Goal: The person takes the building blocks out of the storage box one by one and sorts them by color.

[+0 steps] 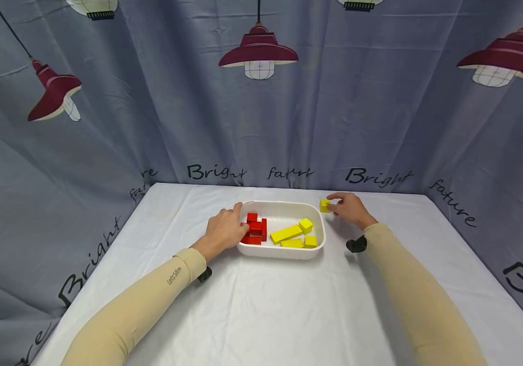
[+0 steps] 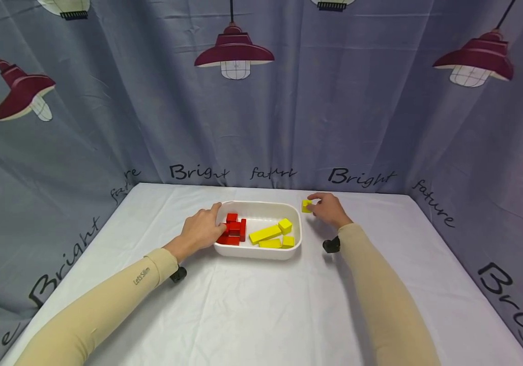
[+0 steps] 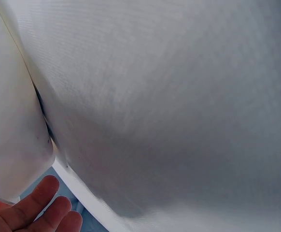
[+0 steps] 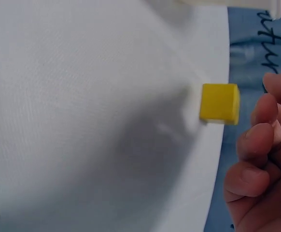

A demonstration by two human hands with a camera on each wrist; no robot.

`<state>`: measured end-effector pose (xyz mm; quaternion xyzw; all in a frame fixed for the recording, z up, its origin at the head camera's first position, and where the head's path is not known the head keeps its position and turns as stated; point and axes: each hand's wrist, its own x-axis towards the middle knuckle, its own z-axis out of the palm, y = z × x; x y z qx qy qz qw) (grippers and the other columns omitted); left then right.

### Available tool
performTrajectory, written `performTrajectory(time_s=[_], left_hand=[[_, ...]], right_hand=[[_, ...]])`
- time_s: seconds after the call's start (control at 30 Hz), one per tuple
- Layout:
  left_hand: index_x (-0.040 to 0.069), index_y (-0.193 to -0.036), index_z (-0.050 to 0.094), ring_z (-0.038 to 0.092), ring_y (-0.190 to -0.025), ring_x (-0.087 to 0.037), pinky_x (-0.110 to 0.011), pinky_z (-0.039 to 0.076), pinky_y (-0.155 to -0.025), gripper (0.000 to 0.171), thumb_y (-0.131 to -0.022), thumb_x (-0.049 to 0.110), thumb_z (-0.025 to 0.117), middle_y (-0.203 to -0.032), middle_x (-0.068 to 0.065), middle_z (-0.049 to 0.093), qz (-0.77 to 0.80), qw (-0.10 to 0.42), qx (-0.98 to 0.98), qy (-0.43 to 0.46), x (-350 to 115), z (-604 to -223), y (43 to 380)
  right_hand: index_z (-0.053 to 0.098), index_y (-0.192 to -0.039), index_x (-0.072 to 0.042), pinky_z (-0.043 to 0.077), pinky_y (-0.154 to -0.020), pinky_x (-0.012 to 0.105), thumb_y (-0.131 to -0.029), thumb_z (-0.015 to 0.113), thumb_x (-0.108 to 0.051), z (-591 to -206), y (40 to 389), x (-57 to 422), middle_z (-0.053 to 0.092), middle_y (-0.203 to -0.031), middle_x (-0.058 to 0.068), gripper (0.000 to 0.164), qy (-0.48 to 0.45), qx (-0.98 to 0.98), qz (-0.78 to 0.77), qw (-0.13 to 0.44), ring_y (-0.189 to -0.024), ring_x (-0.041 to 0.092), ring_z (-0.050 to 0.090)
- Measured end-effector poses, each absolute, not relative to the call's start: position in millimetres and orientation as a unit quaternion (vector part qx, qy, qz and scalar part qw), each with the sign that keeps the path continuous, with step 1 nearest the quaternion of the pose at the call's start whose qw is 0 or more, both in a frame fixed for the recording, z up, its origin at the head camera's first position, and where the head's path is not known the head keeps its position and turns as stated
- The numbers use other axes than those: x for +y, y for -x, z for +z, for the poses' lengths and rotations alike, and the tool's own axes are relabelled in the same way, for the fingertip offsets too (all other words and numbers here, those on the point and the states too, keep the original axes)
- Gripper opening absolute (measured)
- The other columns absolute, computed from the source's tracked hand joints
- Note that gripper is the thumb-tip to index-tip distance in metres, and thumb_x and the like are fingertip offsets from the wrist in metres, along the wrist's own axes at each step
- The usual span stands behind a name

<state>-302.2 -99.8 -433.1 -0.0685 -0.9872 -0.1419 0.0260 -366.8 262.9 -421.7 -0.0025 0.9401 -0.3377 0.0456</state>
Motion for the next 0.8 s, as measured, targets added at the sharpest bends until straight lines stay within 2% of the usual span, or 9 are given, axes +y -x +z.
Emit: performTrajectory(time_s=[0.37,0.63,0.8], left_hand=[[0.012,-0.153,0.037,0.064,-0.111,-0.028,-0.049,0.055,-0.089,0.066,-0.095,0.039,0.052,-0.127,-0.012,0.067,-0.140,0.022,-0.988,0.069,-101.2,-433.8,303.7],[0.013,-0.154,0.036,0.064,-0.112,-0.028,-0.050,0.055,-0.088,0.064,-0.096,0.040,0.047,-0.128,-0.012,0.067,-0.136,0.023,-0.988,0.071,-101.4,-433.6,302.5],[0.013,-0.153,0.036,0.064,-0.111,-0.028,-0.050,0.055,-0.088,0.064,-0.096,0.040,0.048,-0.127,-0.012,0.067,-0.135,0.025,-0.988,0.072,-100.9,-432.6,301.4]], right_hand=[[0.064,-0.132,-0.006,0.045,-0.065,0.031,-0.096,0.064,-0.027,-403.1,357.0,252.6,0.067,-0.105,0.025,0.042,0.029,0.935,-0.350,0.053,-0.068,0.023,0.055],[0.066,-0.129,-0.009,0.042,-0.059,0.028,-0.096,0.065,-0.032,-387.2,348.7,244.9,0.065,-0.094,0.012,0.040,0.023,0.916,-0.395,0.068,-0.066,0.023,0.052],[0.066,-0.128,-0.010,0.039,-0.056,0.029,-0.095,0.067,-0.032,-379.7,342.5,239.2,0.061,-0.085,0.008,0.040,0.020,0.899,-0.430,0.077,-0.060,0.020,0.047]])
